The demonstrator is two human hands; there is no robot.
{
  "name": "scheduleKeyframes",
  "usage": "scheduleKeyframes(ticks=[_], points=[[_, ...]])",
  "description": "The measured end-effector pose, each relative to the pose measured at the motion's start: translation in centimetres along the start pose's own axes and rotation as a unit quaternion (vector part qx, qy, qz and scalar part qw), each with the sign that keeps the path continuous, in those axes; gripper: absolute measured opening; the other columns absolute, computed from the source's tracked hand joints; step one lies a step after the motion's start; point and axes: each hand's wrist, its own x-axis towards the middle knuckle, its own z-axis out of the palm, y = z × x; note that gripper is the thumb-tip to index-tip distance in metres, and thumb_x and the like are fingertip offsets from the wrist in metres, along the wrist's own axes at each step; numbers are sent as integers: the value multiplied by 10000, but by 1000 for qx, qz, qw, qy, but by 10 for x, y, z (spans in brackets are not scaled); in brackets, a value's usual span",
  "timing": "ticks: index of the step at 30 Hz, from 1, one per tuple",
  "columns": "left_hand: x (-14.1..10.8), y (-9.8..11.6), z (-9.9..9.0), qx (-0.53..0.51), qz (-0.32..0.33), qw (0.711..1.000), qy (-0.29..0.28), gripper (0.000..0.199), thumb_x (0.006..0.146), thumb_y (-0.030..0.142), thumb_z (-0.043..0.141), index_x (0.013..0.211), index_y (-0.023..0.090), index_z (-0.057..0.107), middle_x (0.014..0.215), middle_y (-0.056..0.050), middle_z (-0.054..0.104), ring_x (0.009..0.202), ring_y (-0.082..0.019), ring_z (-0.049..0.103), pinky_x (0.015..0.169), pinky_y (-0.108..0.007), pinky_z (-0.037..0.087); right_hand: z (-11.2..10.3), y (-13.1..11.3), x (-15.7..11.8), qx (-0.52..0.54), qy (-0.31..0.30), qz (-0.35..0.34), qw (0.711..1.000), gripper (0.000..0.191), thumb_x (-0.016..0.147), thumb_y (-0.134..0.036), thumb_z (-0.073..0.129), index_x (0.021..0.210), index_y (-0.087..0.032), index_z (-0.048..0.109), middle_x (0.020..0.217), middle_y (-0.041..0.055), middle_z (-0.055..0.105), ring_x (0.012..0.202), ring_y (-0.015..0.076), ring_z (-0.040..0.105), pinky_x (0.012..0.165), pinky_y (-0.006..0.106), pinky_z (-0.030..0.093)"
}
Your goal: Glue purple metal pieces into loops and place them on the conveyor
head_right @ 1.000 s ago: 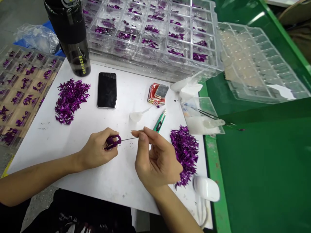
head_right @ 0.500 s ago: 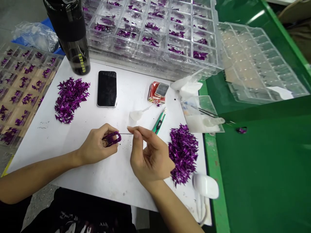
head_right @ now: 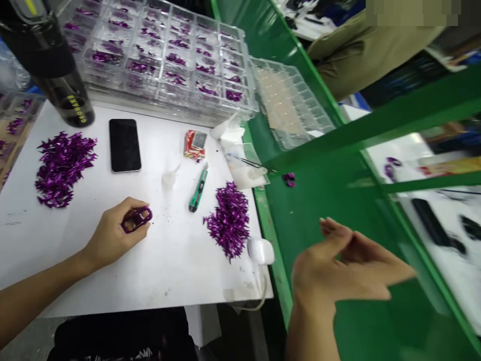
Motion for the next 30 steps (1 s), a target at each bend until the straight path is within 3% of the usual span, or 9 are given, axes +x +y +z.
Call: scheduleKeyframes(ticks=[3, 8, 11, 14, 17, 24, 30], points=[[-2, 0, 1, 12, -5, 1000, 3, 195, 833, 282, 678, 1012, 205, 691, 777, 17, 658, 629, -131, 568, 580, -266, 505, -27, 35, -4, -120, -2, 26, 992, 611, 739, -838, 630, 875, -289, 399, 761, 157, 683, 723, 362, 744, 677, 512, 587], [-6, -5, 5, 28, -22, 999, 13, 237, 852, 384, 713, 1049, 252, 714, 757, 35, 643, 612, -135, 552, 580, -274, 527, -49, 44, -33, -189, -74, 67, 977, 614, 817, -882, 496, 835, -270, 456, 869, 195, 771, 832, 393, 782, 761, 510, 593], [-7, -5, 6, 42, -32, 998, 17, 265, 843, 421, 729, 1058, 265, 720, 730, 44, 610, 618, -141, 543, 587, -275, 524, -52, 46, -31, -193, -60, 100, 974, 589, 838, -860, 527, 847, -277, 447, 843, 176, 776, 836, 373, 792, 806, 502, 612], [-9, -1, 7, 47, -48, 997, 31, 293, 835, 452, 732, 1068, 275, 720, 757, 40, 622, 649, -147, 552, 632, -288, 534, -55, 51, -16, -180, -35, 131, 974, 504, 908, -782, 515, 862, -287, 432, 793, 134, 767, 806, 321, 799, 784, 449, 637], [-11, 5, 8, 45, -63, 996, 43, 318, 831, 488, 723, 1074, 283, 714, 786, 36, 633, 674, -155, 554, 649, -298, 531, -59, 57, 3, -183, -31, 151, 971, 434, 912, -693, 563, 848, -284, 434, 714, 120, 744, 765, 332, 797, 822, 475, 641], [-11, 7, 9, 46, -72, 996, 39, 350, 832, 520, 712, 1084, 278, 702, 808, 27, 639, 699, -166, 571, 663, -312, 545, -77, 55, 12, -147, -122, 146, 971, 207, 875, -429, 612, 920, -229, 581, 872, 153, 803, 887, 310, 814, 886, 425, 644], [-10, 1, 6, 54, -46, 997, 25, 337, 834, 493, 735, 1088, 272, 711, 797, 14, 656, 679, -181, 594, 647, -331, 572, -83, 44, 8, -127, -146, 160, 968, 152, 876, -379, 614, 928, -236, 624, 932, 128, 812, 913, 295, 814, 887, 408, 641]])
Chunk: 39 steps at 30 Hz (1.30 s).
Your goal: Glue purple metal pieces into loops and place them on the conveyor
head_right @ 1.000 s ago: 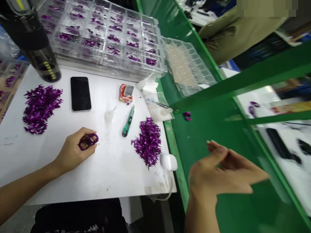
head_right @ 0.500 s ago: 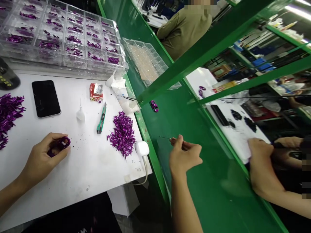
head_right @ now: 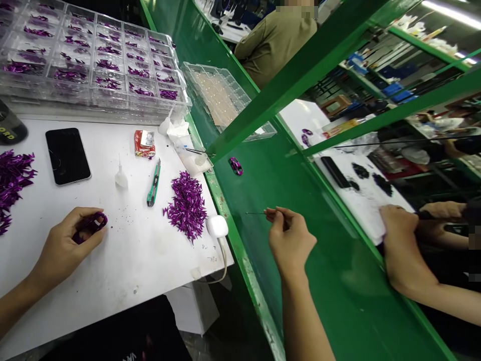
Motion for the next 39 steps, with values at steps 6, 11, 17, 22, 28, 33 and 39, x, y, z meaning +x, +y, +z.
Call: scheduleKeyframes(ticks=[6, 11, 17, 22, 28, 33, 39], points=[[-2, -4, 0, -50, 12, 999, 3, 384, 854, 487, 765, 1177, 284, 728, 967, -26, 752, 783, -211, 677, 750, -377, 631, -11, -18, 8, -53, 33, 35, 997, 244, 819, -387, 773, 699, -241, 618, 650, 97, 742, 816, 357, 803, 988, 500, 581], [-2, -5, 2, -155, 33, 987, -32, 592, 969, 434, 650, 1534, 339, 501, 1207, -64, 741, 863, -207, 702, 738, -382, 634, -15, -70, -22, -17, 118, -40, 992, 295, 865, -462, 733, 879, -169, 765, 795, 138, 789, 879, 353, 802, 919, 486, 612], [0, -10, 4, -189, 89, 975, -72, 295, 1035, 343, 554, 1252, 294, 749, 1096, -75, 680, 879, -189, 632, 695, -326, 564, 2, -159, -100, 308, 70, -105, 943, 254, 812, -416, 882, 846, -180, 796, 694, 34, 745, 637, 264, 754, 692, 450, 664], [0, -11, 3, -145, 124, 978, -81, 271, 853, 409, 831, 1091, 280, 823, 1169, -102, 614, 784, -166, 577, 699, -354, 571, 23, -181, -143, 375, -79, -84, 920, 102, 882, -326, 845, 910, -233, 814, 765, 14, 781, 673, 228, 766, 693, 395, 671], [1, -8, 3, -178, 121, 974, -74, 94, 859, 347, 828, 898, 261, 832, 1205, -106, 614, 690, -123, 505, 678, -365, 544, 36, -183, -157, 366, -144, -111, 912, 75, 914, -311, 817, 965, -258, 811, 794, 8, 797, 678, 225, 778, 715, 384, 687], [2, -8, 2, -189, 100, 973, -82, 139, 849, 360, 839, 935, 251, 829, 1240, -111, 616, 653, -100, 464, 647, -346, 515, 38, -180, -154, 374, -176, -93, 906, 88, 921, -329, 808, 967, -254, 798, 795, 4, 795, 686, 219, 781, 710, 376, 696], [1, -12, 2, -178, 120, 970, -111, 154, 866, 407, 826, 915, 264, 857, 1255, -114, 590, 684, -114, 464, 646, -342, 492, 37, -180, -156, 387, -197, -77, 898, 164, 918, -370, 807, 927, -208, 784, 768, 26, 789, 673, 220, 781, 694, 371, 695]])
